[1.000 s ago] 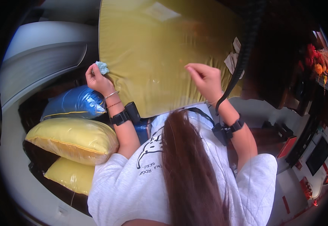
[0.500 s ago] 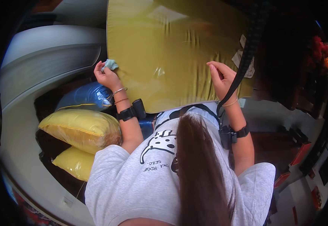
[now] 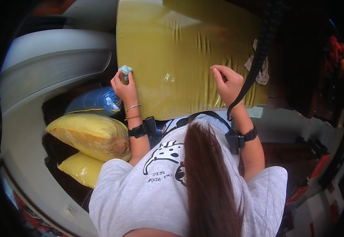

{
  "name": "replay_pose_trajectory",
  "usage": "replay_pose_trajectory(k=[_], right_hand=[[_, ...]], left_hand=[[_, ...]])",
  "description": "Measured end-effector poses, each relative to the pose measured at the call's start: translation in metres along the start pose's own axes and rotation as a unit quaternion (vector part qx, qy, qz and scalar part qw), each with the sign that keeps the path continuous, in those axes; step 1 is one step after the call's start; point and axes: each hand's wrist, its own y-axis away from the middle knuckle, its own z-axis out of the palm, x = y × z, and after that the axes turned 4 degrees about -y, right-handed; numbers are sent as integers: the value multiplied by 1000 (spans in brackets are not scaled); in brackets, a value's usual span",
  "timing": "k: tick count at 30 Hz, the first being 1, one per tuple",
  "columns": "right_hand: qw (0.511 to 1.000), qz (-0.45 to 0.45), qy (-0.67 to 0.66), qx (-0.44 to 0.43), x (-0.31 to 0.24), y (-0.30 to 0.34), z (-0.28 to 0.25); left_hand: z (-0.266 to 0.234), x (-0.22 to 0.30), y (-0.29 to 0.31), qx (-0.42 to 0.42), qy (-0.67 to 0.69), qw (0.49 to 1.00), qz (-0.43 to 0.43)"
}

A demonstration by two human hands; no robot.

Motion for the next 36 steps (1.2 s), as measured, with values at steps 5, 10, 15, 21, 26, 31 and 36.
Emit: replay_pose_trajectory(k=[5,10,15,21,26,31,36], right_hand=[[1000,17,-12,-3,4,2,3],[999,40,-20,-12,24,5,5],[996,88,9,-21,68,3,5],[990,136,-18,-16,87,-7,4],[990,136,-19,-5,91,-12,6],[988,153,-15,-18,89,-4,10],[984,175,-9,-21,89,3,12]], left_hand=[[5,-2,-4,-61,104,988,-94],[12,3,-8,-57,138,981,-128],[11,7,-8,-13,55,996,-68],[21,-16,-7,-60,84,985,-137],[29,7,-11,-69,66,981,-170],[36,44,-12,-74,106,988,-86],[28,49,-6,-134,334,928,-94]])
